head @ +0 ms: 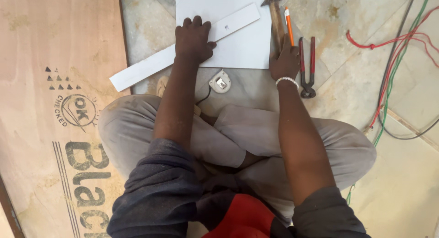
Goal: The person measures, marks, and cuts pieces of wood and white board while sitting on the floor, using a pencil, hammer, measuring tape, and pliers.
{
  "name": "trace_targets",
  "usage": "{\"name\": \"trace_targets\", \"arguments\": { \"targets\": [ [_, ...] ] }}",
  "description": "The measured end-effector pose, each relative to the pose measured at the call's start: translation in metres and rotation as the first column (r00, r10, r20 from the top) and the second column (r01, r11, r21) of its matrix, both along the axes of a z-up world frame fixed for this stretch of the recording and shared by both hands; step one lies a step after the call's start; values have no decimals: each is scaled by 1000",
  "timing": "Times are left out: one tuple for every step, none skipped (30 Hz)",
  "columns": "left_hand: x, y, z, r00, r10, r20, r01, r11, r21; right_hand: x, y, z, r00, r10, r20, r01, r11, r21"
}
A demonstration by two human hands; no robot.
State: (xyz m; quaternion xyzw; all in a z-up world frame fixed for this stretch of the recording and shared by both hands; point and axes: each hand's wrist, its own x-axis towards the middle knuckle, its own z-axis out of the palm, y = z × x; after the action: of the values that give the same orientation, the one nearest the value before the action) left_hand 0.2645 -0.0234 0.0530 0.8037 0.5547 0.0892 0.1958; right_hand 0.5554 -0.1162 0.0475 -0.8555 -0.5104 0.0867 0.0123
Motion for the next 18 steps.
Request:
{"name": "trace_targets", "arguments": {
  "targets": [
    [1, 2, 1, 1000, 0, 1, 0, 1000, 9, 2, 1, 0, 1000, 0, 1, 0, 1000, 9],
    [2, 0, 0, 1000, 3, -7, -3, 1000, -8, 1, -3, -3, 999, -17, -33, 17, 1000, -12],
    [2, -1, 0, 1000, 7, -16, -7, 1000, -24, 0, -5, -5, 997, -34, -66, 32, 999, -34],
    [2, -2, 0, 1000, 5, -18, -5, 1000, -24, -1, -6, -6, 997, -36, -69, 34, 999, -33],
    [2, -2, 0, 1000, 10, -18, -11, 999, -39, -1, -7, -7, 998, -25, -60, 24, 999, -30],
    [2, 0, 1, 1000, 17, -14, -18, 998, -52, 0, -6, -7, 999, -13, -49, 12, 1000, -25],
    [2, 1, 1, 1000, 17, -13, -17, 999, -49, 0, -4, -7, 999, -14, -48, 13, 1000, -23],
    [2, 1, 2, 1000, 8, -10, -9, 999, -50, 2, -4, -7, 998, -11, -58, 10, 1000, -23],
    [2, 1, 1, 1000, -1, -7, 0, 999, -51, 2, -3, -7, 998, -8, -67, 7, 1000, -24],
    [2, 2, 1, 1000, 2, -6, -3, 998, -55, 2, -2, -7, 998, -6, -66, 4, 1000, -28],
    [2, 4, 1, 1000, -21, -3, 21, 999, -49, 2, -2, -8, 999, -10, -53, 8, 999, -42],
    [1, 4, 0, 999, -45, -1, 45, 998, -43, 2, -1, -8, 999, -16, -42, 13, 998, -56],
    [1, 5, -1, 999, -42, 0, 42, 998, -47, 2, -1, -8, 999, -13, -41, 11, 998, -60],
    [0, 6, -1, 998, -68, -15, 67, 996, -64, 2, -1, -9, 999, -19, -41, 17, 998, -58],
    [0, 7, -3, 995, -95, -29, 92, 992, -82, 2, 0, -10, 999, -25, -42, 23, 998, -56],
    [0, 8, -5, 995, -96, -28, 94, 992, -84, 3, 1, -11, 999, -27, -41, 25, 998, -58],
    [-1, 10, -7, 993, -111, -34, 110, 994, -27, 4, 2, -13, 999, -25, -30, 23, 997, -69],
    [0, 11, -10, 991, -126, -38, 127, 991, 27, 6, 1, -15, 1000, -25, -17, 24, 996, -85]
  ]
}}
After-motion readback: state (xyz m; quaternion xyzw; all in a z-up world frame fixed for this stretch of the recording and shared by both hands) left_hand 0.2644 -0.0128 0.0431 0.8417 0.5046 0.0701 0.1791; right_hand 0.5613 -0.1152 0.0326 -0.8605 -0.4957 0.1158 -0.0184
